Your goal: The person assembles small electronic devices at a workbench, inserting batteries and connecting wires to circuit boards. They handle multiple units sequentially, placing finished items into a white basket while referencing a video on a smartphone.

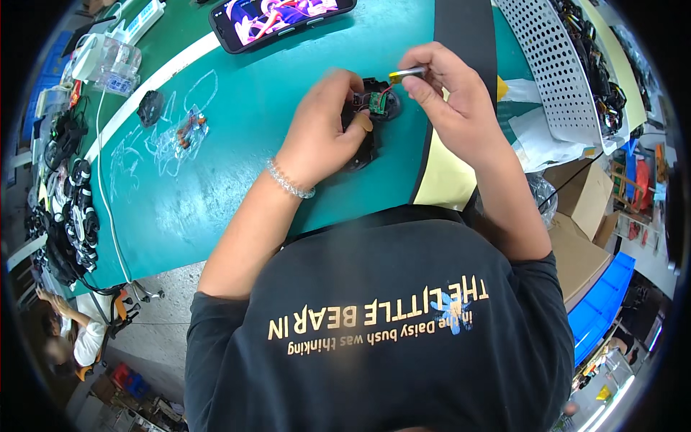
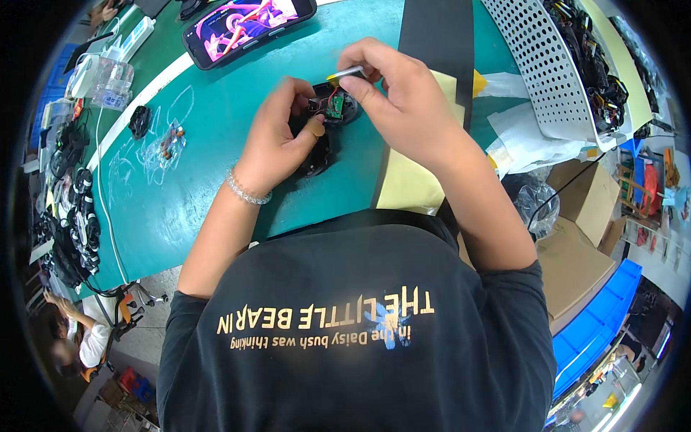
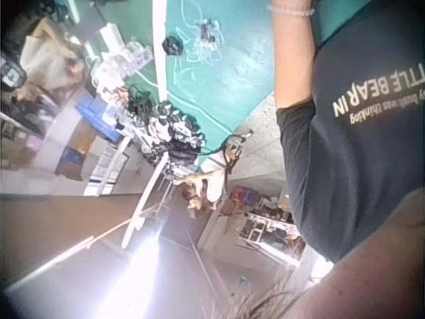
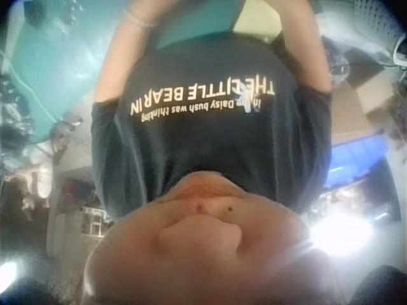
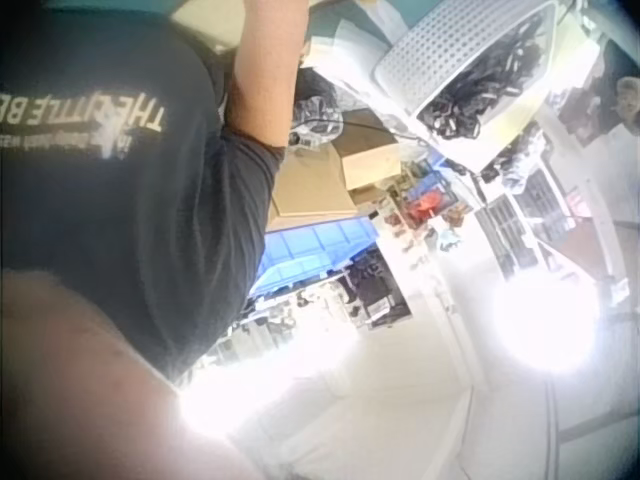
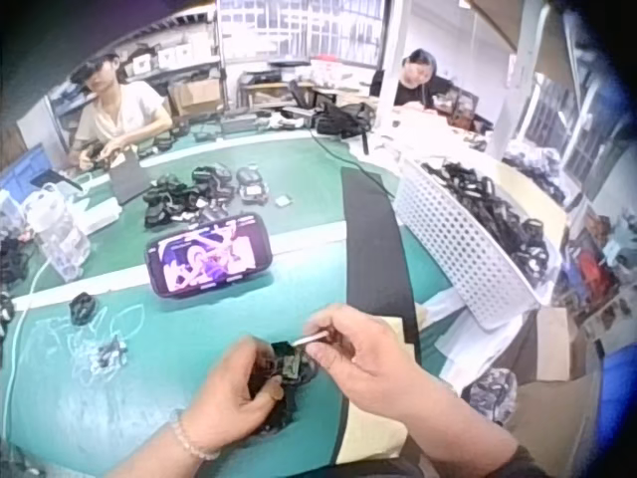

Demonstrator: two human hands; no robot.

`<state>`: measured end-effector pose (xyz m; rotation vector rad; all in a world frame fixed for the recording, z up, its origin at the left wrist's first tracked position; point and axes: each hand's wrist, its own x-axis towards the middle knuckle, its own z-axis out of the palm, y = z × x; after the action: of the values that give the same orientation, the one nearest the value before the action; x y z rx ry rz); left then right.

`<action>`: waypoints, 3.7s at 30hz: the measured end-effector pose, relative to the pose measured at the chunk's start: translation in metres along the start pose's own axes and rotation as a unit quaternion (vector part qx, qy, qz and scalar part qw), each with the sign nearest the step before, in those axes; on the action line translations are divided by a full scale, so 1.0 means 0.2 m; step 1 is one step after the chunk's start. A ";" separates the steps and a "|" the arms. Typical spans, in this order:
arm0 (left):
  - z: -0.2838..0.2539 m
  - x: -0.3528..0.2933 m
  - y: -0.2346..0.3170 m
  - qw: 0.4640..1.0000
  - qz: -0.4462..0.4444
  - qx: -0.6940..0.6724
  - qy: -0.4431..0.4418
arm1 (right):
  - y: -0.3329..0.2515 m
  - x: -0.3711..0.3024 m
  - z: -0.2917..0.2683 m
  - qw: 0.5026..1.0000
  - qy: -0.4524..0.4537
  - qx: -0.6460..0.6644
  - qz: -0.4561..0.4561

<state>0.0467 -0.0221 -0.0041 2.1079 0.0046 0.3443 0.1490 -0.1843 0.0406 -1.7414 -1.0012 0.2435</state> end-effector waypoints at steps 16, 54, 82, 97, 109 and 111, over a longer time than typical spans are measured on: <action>-0.10 0.30 0.08 0.935 0.040 0.183 -0.303 | 0.01 -0.10 -0.09 0.970 -0.062 -0.231 0.032; 0.04 0.11 0.19 0.937 -0.003 -0.343 0.058 | -0.19 0.10 -0.19 0.955 0.000 -0.234 -0.183; -0.42 0.45 0.40 0.892 0.371 0.191 0.175 | -0.24 0.23 0.06 0.909 0.091 0.365 -0.177; -0.02 0.17 0.29 0.901 -0.038 -0.414 0.123 | -0.22 0.20 -0.08 0.954 0.088 -0.155 -0.243; 0.03 0.01 0.17 0.926 -0.078 -0.337 0.151 | -0.09 0.16 0.01 0.956 -0.018 -0.292 -0.020; 0.03 0.00 0.15 0.929 -0.073 -0.330 0.148 | -0.09 0.17 0.02 0.968 -0.009 -0.249 -0.018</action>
<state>0.0446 -0.0424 0.0180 1.3667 0.1973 0.4930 0.1592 -0.1568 0.0640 -2.1706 -1.1768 -0.0230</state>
